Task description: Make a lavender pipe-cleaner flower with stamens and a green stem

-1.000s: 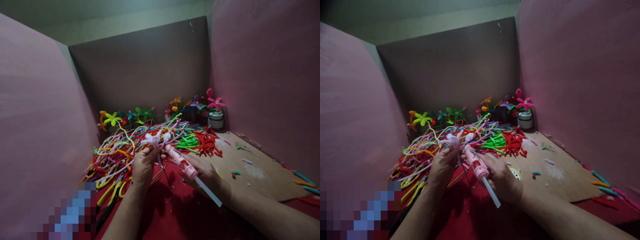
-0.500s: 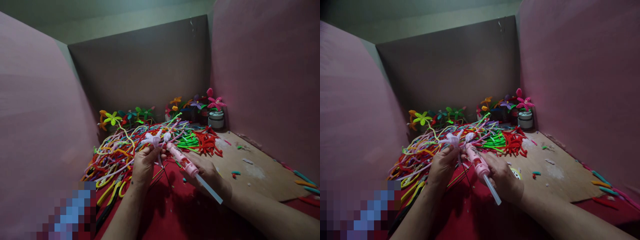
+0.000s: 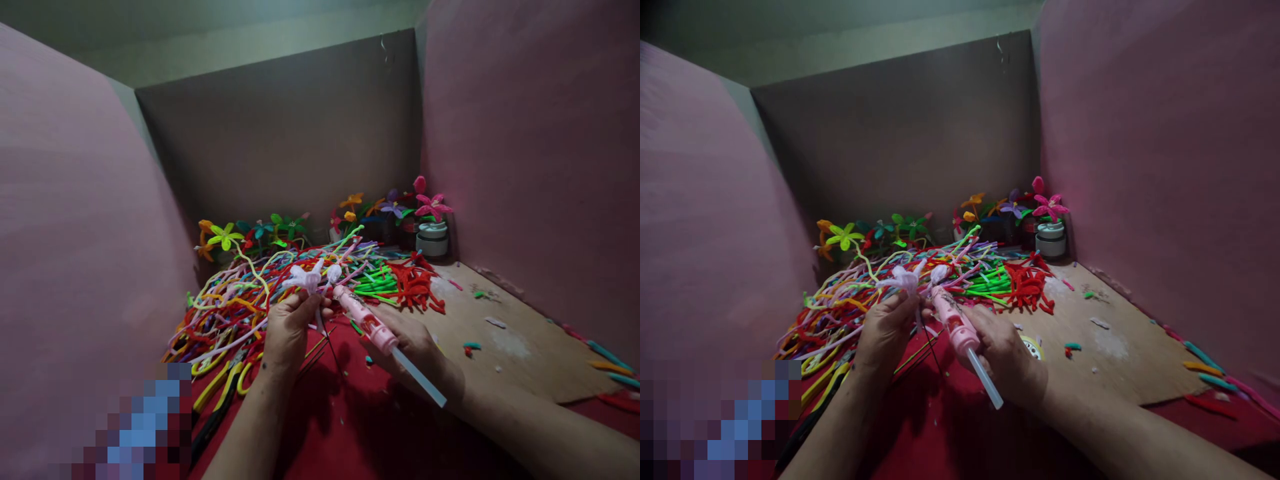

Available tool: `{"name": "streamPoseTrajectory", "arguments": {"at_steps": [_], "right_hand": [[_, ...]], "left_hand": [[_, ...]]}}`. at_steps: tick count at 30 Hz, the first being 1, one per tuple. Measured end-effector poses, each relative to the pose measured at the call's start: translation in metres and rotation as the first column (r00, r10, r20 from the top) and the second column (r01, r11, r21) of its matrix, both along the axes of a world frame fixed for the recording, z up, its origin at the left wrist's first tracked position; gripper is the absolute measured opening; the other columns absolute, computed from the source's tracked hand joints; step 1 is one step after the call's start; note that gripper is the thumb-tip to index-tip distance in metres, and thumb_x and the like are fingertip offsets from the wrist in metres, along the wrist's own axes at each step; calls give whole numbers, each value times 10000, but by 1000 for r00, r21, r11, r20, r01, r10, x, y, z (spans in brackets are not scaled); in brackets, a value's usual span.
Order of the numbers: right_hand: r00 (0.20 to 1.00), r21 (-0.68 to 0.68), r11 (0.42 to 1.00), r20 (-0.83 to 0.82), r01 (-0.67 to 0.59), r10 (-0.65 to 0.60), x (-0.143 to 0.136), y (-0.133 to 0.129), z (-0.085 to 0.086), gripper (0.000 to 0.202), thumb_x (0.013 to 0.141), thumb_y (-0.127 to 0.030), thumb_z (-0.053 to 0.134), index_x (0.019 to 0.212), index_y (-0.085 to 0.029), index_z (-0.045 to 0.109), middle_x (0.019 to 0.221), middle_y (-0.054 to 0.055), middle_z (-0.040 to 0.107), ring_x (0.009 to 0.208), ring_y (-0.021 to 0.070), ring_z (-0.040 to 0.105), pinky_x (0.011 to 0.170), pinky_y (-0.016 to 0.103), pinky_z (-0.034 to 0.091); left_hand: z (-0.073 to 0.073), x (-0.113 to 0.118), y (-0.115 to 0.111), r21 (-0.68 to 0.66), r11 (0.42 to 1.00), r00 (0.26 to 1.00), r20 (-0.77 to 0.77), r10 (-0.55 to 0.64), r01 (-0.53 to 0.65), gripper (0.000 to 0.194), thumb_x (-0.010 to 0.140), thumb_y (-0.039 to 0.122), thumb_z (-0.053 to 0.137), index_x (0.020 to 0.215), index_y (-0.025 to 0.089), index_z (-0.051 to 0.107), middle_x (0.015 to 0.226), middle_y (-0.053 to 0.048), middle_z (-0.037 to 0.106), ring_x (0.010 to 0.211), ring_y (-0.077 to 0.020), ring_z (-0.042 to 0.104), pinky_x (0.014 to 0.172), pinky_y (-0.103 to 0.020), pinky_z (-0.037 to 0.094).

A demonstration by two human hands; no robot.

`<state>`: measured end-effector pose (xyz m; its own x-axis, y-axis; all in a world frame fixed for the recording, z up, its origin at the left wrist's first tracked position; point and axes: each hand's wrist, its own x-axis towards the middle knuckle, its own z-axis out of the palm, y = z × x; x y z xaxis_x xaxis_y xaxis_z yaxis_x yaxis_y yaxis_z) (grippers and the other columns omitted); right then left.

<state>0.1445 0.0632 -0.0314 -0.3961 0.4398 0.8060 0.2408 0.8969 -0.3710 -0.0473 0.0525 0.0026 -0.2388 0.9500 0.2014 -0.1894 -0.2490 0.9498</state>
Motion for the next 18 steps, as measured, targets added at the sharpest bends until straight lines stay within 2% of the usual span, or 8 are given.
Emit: {"name": "streamPoseTrajectory", "arguments": {"at_steps": [3,8,14,18], "right_hand": [[1000,17,1000,-17,-20,20,-1,-1,1,363,766,-137,536,1126,-174,507,927,83,617,802,199,599,675,321,510],[1000,17,1000,-8,-12,12,0,-1,2,359,771,-136,529,1128,-157,503,1005,111,611,894,222,597,734,344,518],[1000,76,997,-22,-7,8,0,-1,2,384,783,-151,526,1163,-158,474,972,107,621,874,218,610,716,345,528],[1000,40,999,8,26,-26,1,-2,5,329,782,-145,520,1111,-154,508,1006,118,616,917,224,604,742,344,530]], "left_hand": [[-1,-1,2,15,1000,1000,-8,-10,11,170,689,266,671,740,104,662,691,-37,663,573,-121,620,575,-226,505],[-1,0,1,2,1000,1000,-19,-7,7,165,704,264,659,746,105,663,688,-36,665,566,-118,620,560,-214,496],[-1,0,0,7,1000,1000,11,-13,13,158,690,252,670,752,107,665,693,-30,663,571,-116,623,559,-210,497],[1,1,0,-3,1000,1000,11,3,-3,151,686,249,674,746,110,667,684,-26,664,553,-110,620,542,-200,491]]}}
